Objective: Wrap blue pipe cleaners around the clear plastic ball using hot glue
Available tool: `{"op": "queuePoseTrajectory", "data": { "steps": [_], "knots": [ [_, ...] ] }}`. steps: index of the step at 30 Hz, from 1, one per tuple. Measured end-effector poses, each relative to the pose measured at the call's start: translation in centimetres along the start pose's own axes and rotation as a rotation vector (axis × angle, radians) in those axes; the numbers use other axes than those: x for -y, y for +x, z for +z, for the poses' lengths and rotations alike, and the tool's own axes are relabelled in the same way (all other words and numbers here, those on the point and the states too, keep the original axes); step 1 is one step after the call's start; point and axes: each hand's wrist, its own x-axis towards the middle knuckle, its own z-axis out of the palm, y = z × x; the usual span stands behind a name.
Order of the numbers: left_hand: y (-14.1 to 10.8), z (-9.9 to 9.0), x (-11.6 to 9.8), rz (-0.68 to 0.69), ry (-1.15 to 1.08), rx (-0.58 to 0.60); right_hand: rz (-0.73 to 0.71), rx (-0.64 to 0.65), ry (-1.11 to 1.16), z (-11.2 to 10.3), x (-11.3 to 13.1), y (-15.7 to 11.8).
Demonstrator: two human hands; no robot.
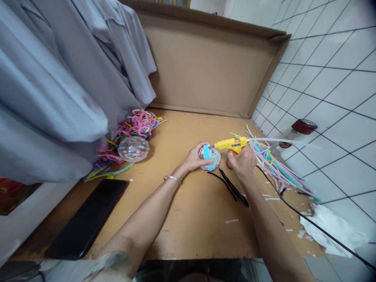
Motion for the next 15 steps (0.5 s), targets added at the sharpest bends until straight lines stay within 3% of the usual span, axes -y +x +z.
{"op": "queuePoseTrajectory", "data": {
  "steps": [15],
  "knots": [
    [-0.02, 0.08, -0.74, 0.017, 0.034, 0.004, 0.018, 0.008, -0.007, -0.06, 0.09, 0.05]
  ]
}}
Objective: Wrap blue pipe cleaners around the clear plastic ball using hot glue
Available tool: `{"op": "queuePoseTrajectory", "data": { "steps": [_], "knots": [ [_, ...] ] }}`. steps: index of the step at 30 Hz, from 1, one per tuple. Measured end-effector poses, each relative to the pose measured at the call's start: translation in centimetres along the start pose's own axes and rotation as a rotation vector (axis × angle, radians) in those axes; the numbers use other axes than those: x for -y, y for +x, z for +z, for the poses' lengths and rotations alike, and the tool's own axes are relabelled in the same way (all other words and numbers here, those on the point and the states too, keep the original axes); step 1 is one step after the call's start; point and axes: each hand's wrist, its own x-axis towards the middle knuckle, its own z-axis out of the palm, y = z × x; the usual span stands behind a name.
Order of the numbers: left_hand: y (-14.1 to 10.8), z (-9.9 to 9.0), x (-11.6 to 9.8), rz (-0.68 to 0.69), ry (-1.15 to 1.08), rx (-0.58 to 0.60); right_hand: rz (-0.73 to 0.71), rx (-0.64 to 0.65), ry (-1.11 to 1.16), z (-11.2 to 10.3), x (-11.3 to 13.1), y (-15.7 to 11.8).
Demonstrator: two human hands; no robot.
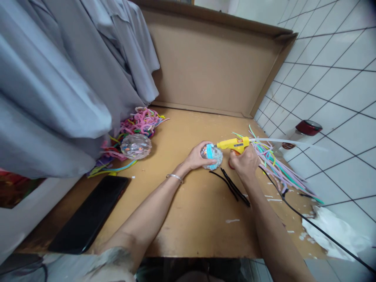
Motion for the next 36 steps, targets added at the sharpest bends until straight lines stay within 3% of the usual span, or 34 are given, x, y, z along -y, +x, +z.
{"op": "queuePoseTrajectory", "data": {
  "steps": [36],
  "knots": [
    [0.03, -0.23, -0.43, 0.002, 0.004, 0.020, 0.003, 0.021, -0.062, -0.80, 0.30, 0.22]
  ]
}}
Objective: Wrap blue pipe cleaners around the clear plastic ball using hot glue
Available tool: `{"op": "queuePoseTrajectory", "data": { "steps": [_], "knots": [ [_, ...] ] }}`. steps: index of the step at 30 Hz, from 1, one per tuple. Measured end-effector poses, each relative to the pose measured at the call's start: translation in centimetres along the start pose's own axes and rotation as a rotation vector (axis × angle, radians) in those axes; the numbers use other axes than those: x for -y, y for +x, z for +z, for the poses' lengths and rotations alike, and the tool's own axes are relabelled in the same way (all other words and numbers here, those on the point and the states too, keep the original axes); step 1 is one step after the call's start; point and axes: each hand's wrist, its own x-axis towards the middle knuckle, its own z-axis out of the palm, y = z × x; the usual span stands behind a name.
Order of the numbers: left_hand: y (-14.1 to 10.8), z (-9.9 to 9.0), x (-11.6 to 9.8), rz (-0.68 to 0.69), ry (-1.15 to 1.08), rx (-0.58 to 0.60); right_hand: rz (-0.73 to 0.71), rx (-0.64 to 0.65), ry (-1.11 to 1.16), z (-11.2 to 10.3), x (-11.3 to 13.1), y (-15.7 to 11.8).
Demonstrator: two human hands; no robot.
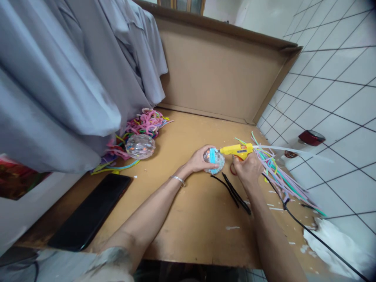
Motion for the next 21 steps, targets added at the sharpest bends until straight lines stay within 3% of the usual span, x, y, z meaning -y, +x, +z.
{"op": "queuePoseTrajectory", "data": {
  "steps": [21],
  "knots": [
    [-0.01, 0.05, -0.04, -0.004, 0.027, -0.005, -0.052, -0.038, 0.035, 0.42, -0.43, -0.14]
  ]
}}
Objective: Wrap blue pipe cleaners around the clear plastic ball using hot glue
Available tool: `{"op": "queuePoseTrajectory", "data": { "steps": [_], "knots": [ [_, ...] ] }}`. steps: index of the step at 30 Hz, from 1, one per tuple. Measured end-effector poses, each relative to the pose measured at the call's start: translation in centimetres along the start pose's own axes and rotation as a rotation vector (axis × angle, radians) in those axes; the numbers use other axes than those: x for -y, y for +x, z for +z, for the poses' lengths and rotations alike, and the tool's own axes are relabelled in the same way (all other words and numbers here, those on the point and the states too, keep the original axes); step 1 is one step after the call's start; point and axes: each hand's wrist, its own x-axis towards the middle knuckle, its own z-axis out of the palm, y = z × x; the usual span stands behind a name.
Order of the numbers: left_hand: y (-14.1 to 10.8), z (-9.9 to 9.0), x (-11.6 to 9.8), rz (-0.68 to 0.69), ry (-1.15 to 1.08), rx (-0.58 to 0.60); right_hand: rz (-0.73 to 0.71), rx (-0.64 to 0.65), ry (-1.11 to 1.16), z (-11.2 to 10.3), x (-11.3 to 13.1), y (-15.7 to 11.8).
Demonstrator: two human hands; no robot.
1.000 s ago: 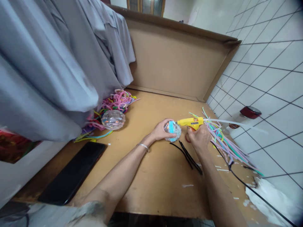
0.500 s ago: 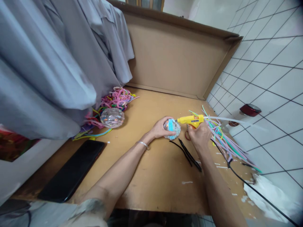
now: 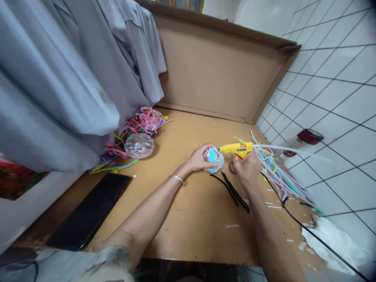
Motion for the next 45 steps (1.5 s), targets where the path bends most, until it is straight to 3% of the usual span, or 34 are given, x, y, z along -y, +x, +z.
{"op": "queuePoseTrajectory", "data": {
  "steps": [9, 21, 24, 29, 35, 45],
  "knots": [
    [0.1, 0.0, 0.0, 0.010, 0.012, 0.001, 0.093, 0.065, -0.002, -0.3, 0.5, 0.1],
    [0.0, -0.1, 0.4, -0.010, -0.025, -0.015, 0.194, 0.049, 0.204, 0.1, -0.6, 0.9],
    [0.0, -0.1, 0.4, -0.006, -0.021, -0.015, 0.198, 0.103, 0.168, 1.1, -1.5, 0.9],
    [0.1, -0.3, 0.7, 0.011, -0.020, -0.005, 0.287, 0.299, 0.048, 3.0, -2.8, 0.6],
    [0.2, -0.3, 1.2, 0.011, -0.026, -0.011, 0.231, 0.376, -0.060, 3.5, -3.2, 0.2],
    [0.2, -0.5, 1.1, 0.015, 0.022, -0.015, 0.154, 0.325, -0.096, 4.0, -3.6, 0.2]
  ]
}}
